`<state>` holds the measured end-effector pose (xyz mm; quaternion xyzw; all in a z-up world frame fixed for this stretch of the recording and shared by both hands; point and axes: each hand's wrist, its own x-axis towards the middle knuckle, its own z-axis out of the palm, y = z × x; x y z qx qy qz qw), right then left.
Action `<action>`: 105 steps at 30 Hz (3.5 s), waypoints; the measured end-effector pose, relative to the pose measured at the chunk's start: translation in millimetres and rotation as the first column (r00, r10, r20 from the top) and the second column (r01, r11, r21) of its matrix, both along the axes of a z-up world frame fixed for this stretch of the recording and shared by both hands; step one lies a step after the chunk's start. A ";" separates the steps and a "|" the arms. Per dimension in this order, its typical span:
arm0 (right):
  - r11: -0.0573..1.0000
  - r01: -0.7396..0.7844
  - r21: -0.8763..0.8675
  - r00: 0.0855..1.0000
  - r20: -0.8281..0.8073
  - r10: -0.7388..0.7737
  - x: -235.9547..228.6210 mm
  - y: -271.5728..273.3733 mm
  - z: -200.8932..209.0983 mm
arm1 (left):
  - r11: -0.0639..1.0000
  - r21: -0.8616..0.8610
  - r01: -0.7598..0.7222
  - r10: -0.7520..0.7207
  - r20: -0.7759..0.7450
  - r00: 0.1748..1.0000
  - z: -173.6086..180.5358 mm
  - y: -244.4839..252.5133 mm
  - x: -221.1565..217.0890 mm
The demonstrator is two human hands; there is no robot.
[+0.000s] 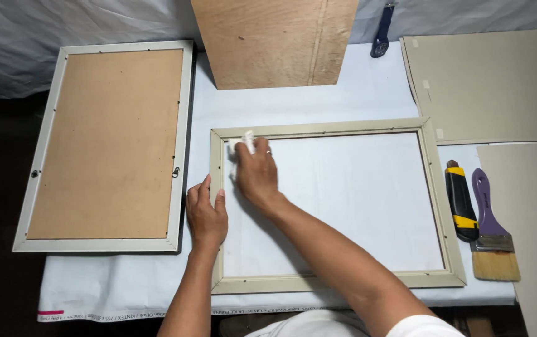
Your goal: Cleaning a picture frame with a cloth and brush and placing the backing board.
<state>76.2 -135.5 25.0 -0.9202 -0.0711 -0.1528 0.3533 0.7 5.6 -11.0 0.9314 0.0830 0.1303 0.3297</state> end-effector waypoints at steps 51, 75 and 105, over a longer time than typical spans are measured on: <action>0.732 -0.136 -0.668 0.917 -0.365 -0.163 -175.0 -331.3 31.1 | 0.999 -0.045 -0.025 0.023 -0.038 0.999 9.9 -6.7 -1.9; 0.665 -0.712 -0.227 0.692 -0.064 0.719 -161.8 -35.8 -64.3 | 0.999 -0.003 0.039 -0.039 0.038 0.999 -3.8 4.0 3.1; 0.587 -0.527 0.615 0.613 -0.204 0.763 -137.2 -63.0 -2.7 | 1.000 0.002 0.001 -0.001 0.029 1.000 -13.4 5.4 8.5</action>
